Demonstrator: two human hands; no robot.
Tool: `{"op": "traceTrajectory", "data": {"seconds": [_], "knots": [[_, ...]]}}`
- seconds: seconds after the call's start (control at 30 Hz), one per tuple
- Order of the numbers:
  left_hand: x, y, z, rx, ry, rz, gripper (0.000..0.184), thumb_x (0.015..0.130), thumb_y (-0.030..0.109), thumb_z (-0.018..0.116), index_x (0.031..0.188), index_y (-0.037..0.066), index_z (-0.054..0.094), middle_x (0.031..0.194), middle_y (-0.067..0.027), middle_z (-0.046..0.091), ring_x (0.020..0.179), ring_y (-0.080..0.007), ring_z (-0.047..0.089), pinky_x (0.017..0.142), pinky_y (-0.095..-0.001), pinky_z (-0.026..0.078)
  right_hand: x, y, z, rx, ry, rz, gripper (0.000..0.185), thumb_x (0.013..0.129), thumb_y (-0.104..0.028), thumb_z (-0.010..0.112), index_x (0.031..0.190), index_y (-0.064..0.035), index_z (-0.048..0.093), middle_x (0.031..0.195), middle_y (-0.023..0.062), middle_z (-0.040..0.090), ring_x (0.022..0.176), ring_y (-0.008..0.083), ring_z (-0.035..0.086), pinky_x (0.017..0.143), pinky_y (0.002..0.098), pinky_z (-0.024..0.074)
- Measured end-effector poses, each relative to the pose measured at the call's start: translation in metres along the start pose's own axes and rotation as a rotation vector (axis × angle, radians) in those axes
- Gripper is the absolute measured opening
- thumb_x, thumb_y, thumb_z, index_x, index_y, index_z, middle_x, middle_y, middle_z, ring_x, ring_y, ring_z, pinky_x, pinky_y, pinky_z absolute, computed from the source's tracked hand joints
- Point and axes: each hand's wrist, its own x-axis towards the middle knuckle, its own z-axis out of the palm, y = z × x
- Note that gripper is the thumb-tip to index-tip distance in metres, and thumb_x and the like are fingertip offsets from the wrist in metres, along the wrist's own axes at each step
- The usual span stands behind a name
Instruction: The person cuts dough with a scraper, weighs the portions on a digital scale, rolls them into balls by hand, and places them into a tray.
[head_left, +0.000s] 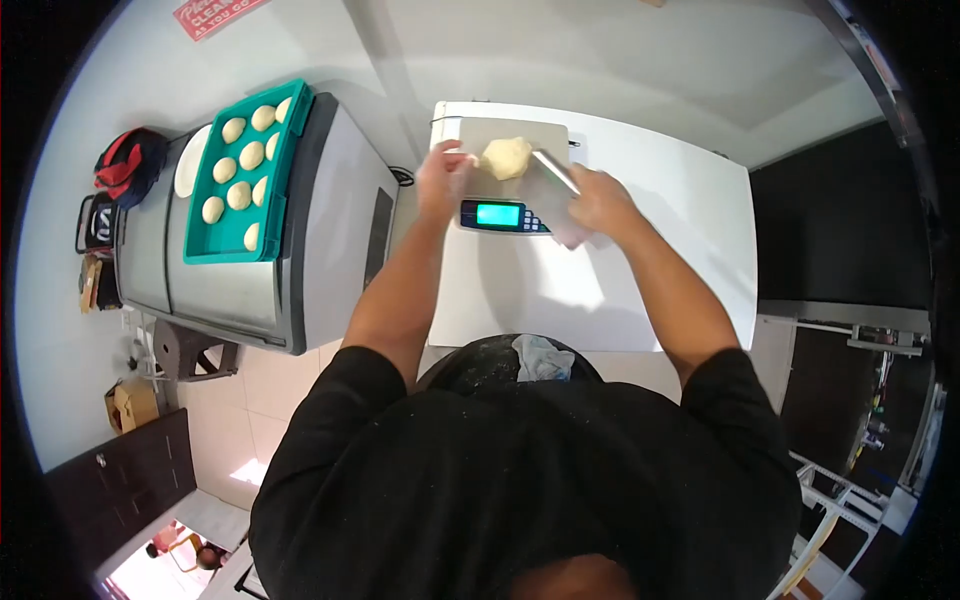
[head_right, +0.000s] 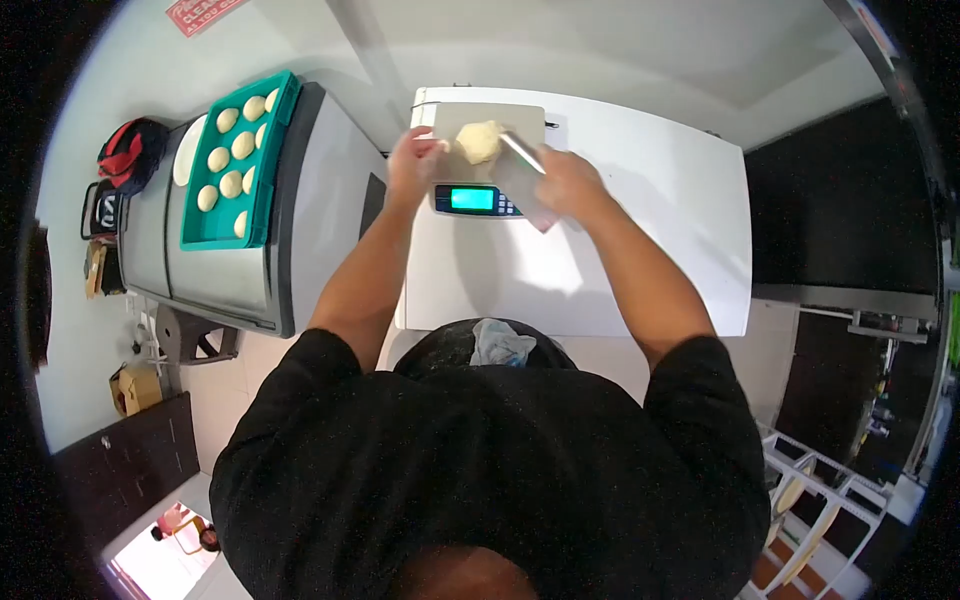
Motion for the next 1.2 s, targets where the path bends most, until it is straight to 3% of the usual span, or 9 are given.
{"op": "traceTrajectory", "data": {"seconds": [0.17, 0.3, 0.37, 0.5, 0.8, 0.9, 0.93, 1.03, 1.2], "knots": [[-0.039, 0.059, 0.045, -0.394, 0.027, 0.033, 0.025, 0.094, -0.002, 0.060, 0.117, -0.003, 0.069, 0.109, -0.0106, 0.075, 0.095, -0.0170, 0.071, 0.089, -0.0331, 0.055, -0.101, 0.116, 0.005, 0.664, 0.429, 0.377, 0.038, 0.083, -0.010, 0.069, 0.118, 0.0024, 0.062, 0.102, 0.0168, 0.071, 0.094, 0.0255, 0.069, 0.082, 0.0393, 0.0529], [-0.085, 0.067, 0.154, -0.175, -0.231, 0.455, 0.037, 0.087, -0.003, 0.052, 0.119, 0.005, 0.069, 0.116, -0.0140, 0.072, 0.119, -0.0375, 0.063, 0.104, -0.0433, 0.050, -0.155, 0.142, 0.022, 0.861, 0.577, 0.580, 0.034, 0.083, -0.007, 0.068, 0.115, 0.0035, 0.062, 0.099, 0.0118, 0.069, 0.088, 0.0195, 0.065, 0.079, 0.0350, 0.0519], [-0.135, 0.068, 0.178, 0.429, -0.550, 0.595, 0.040, 0.089, 0.002, 0.053, 0.128, 0.008, 0.065, 0.130, -0.0170, 0.065, 0.128, -0.0358, 0.057, 0.112, -0.0419, 0.042, -0.176, 0.147, 0.030, 0.871, 0.594, 0.600, 0.033, 0.083, -0.007, 0.068, 0.113, 0.0038, 0.062, 0.098, 0.0111, 0.069, 0.085, 0.0186, 0.064, 0.077, 0.0342, 0.0517], [-0.155, 0.051, 0.183, 0.522, -0.500, 0.919, 0.040, 0.087, 0.004, 0.055, 0.125, 0.008, 0.062, 0.127, -0.0153, 0.065, 0.122, -0.0376, 0.059, 0.105, -0.0445, 0.047, -0.193, 0.146, 0.038, 1.011, 0.585, 0.539, 0.032, 0.086, -0.005, 0.067, 0.117, 0.0024, 0.062, 0.100, 0.0086, 0.068, 0.089, 0.0173, 0.064, 0.081, 0.0326, 0.0509], [-0.118, 0.023, 0.155, 0.490, -0.842, 0.614, 0.041, 0.082, 0.003, 0.064, 0.123, 0.006, 0.062, 0.111, -0.0148, 0.064, 0.104, -0.0344, 0.064, 0.088, -0.0430, 0.053, -0.180, 0.157, 0.071, 1.189, 0.521, 0.620, 0.034, 0.086, -0.006, 0.068, 0.118, 0.0023, 0.062, 0.104, 0.0096, 0.068, 0.094, 0.0189, 0.064, 0.085, 0.0331, 0.0508], [-0.112, -0.063, 0.184, -0.508, -1.122, -0.116, 0.027, 0.083, 0.009, 0.070, 0.110, 0.009, 0.073, 0.094, -0.0135, 0.066, 0.096, -0.0322, 0.066, 0.085, -0.0394, 0.056, -0.155, 0.148, 0.062, 1.199, 0.503, 0.563, 0.034, 0.085, -0.006, 0.068, 0.116, 0.0043, 0.061, 0.105, 0.0122, 0.068, 0.095, 0.0208, 0.065, 0.085, 0.0349, 0.0515], [-0.112, -0.051, 0.176, -0.512, -1.116, -0.114, 0.027, 0.083, 0.009, 0.070, 0.110, 0.009, 0.073, 0.094, -0.0135, 0.066, 0.096, -0.0322, 0.066, 0.085, -0.0394, 0.056, -0.147, 0.144, 0.058, 1.175, 0.507, 0.528, 0.033, 0.085, -0.007, 0.068, 0.116, 0.0040, 0.061, 0.104, 0.0140, 0.068, 0.094, 0.0222, 0.065, 0.084, 0.0354, 0.0518], [-0.120, 0.036, 0.120, 0.193, -0.554, 0.530, 0.021, 0.082, 0.012, 0.074, 0.102, 0.007, 0.074, 0.086, -0.0139, 0.067, 0.087, -0.0334, 0.068, 0.080, -0.0402, 0.056, -0.128, 0.127, 0.050, 1.128, 0.515, 0.458, 0.033, 0.083, -0.007, 0.069, 0.114, 0.0034, 0.061, 0.102, 0.0176, 0.069, 0.093, 0.0251, 0.067, 0.083, 0.0365, 0.0524], [-0.121, 0.051, 0.093, 0.319, -0.629, 0.162, 0.018, 0.083, 0.011, 0.072, 0.100, 0.004, 0.074, 0.092, -0.0174, 0.070, 0.086, -0.0345, 0.069, 0.077, -0.0403, 0.056, -0.121, 0.082, 0.054, 0.415, 0.397, 0.289, 0.033, 0.082, -0.009, 0.064, 0.114, 0.0003, 0.058, 0.089, 0.0280, 0.068, 0.085, 0.0415, 0.069, 0.078, 0.0481, 0.0548]]}}
